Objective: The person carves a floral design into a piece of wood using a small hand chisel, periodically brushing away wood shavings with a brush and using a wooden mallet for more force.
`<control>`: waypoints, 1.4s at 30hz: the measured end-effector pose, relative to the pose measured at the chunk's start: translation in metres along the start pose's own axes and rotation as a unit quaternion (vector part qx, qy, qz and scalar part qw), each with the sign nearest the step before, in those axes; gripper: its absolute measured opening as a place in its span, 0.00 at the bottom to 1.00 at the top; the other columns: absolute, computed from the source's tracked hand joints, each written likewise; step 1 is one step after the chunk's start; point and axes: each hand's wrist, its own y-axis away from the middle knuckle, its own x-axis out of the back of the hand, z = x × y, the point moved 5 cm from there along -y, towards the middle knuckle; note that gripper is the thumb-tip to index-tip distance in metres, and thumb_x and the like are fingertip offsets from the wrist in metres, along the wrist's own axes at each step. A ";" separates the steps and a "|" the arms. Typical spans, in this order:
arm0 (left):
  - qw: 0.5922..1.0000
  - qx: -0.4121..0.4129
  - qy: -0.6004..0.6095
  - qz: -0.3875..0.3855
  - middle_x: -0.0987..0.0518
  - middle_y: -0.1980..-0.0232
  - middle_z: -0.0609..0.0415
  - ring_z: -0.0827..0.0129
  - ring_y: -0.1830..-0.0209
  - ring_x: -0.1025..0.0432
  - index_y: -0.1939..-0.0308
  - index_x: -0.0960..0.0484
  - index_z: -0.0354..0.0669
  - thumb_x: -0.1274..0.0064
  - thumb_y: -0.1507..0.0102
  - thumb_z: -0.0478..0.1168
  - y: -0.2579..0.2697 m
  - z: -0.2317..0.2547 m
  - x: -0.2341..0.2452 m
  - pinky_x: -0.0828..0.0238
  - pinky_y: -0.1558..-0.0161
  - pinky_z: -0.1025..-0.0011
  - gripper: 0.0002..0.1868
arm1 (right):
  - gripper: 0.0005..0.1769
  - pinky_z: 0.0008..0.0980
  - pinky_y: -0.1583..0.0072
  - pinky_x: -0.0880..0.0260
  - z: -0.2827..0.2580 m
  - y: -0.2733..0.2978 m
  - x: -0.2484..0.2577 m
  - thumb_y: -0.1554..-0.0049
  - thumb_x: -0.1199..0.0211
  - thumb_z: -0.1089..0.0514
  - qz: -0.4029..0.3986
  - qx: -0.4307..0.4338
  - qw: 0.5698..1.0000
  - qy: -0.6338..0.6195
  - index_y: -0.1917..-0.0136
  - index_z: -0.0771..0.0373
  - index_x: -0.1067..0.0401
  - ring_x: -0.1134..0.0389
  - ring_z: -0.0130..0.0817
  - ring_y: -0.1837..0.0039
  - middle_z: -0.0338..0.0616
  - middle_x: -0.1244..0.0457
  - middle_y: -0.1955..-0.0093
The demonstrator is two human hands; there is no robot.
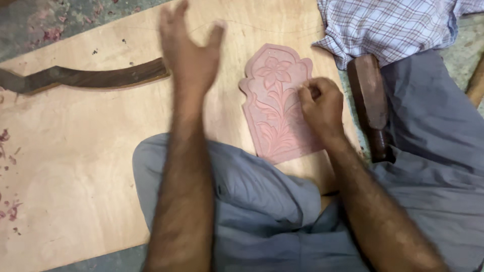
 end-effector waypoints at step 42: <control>0.956 0.052 0.285 -0.040 0.15 0.57 0.55 0.72 0.55 0.22 0.54 0.15 0.36 0.36 0.37 0.44 -0.053 -0.048 0.031 0.25 0.50 0.73 0.15 | 0.05 0.44 0.40 0.34 -0.020 -0.071 -0.044 0.43 0.32 0.59 -0.209 0.213 0.945 0.135 0.55 0.62 0.20 0.31 0.46 0.50 0.48 0.30 0.54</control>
